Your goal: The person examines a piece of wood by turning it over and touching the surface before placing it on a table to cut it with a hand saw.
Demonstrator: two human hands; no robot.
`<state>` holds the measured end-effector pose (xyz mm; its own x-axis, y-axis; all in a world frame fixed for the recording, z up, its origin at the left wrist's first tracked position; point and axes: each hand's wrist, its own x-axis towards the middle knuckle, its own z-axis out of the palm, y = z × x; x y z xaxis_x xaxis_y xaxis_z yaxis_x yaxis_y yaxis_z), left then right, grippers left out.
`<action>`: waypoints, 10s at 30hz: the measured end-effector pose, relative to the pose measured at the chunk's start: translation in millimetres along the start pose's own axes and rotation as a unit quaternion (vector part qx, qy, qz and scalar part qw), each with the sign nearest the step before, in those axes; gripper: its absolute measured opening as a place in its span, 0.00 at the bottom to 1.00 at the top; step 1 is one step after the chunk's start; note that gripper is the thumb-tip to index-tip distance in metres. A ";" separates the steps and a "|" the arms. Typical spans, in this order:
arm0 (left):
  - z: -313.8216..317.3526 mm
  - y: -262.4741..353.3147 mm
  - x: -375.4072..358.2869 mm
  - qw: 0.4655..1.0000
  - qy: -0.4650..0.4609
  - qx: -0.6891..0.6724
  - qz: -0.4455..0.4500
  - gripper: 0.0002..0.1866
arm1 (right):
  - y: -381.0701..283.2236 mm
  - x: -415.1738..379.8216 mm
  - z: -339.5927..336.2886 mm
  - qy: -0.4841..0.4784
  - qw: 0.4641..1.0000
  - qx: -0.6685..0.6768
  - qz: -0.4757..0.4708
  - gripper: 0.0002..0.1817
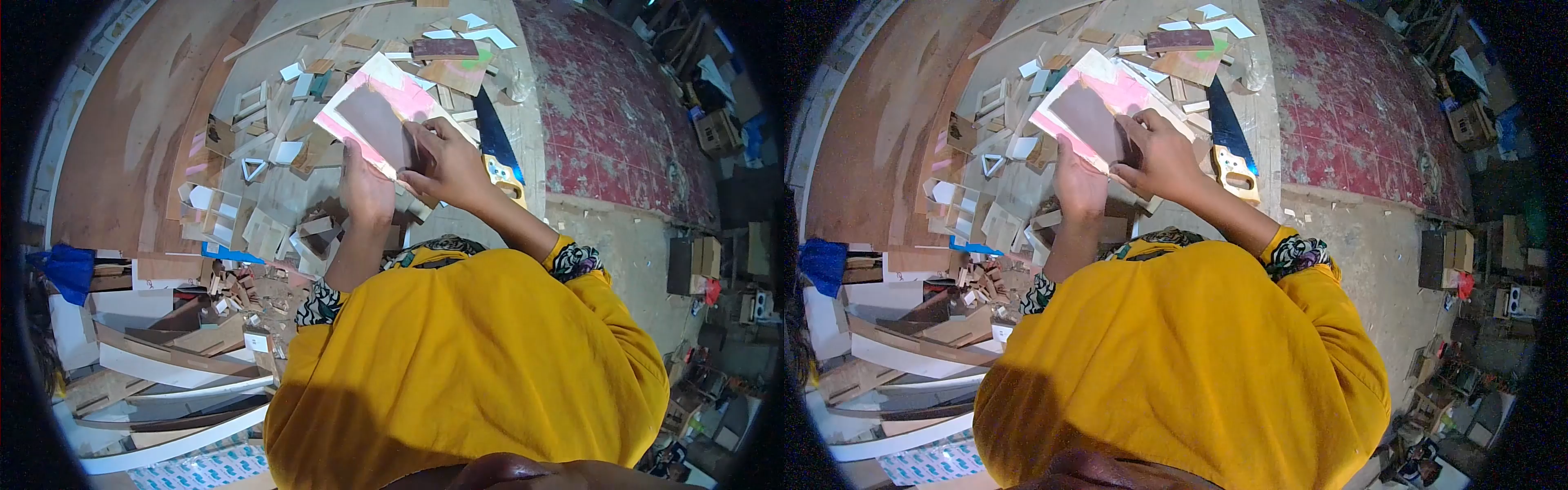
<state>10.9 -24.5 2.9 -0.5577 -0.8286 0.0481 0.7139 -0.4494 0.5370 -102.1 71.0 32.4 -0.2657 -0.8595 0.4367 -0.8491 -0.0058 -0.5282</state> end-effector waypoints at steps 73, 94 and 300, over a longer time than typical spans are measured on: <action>10.1 -4.0 -5.8 0.987 -0.046 0.145 -0.045 0.21 | -1.6 7.1 1.6 0.060 0.996 0.063 0.034 0.36; 24.7 -1.5 -8.4 0.995 -0.036 0.086 -0.021 0.21 | -1.5 7.0 -1.2 0.044 0.997 0.058 0.040 0.37; 31.5 12.9 39.3 0.997 0.000 -0.070 0.016 0.18 | 2.0 -21.6 22.5 -0.073 0.828 0.544 0.111 0.16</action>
<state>-15.1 -52.3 38.2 -0.5337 -0.8434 0.0628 0.7837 -0.4653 0.4116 -87.7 78.1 5.5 -0.2339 -0.9534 0.1907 0.1488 -0.2289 -0.9620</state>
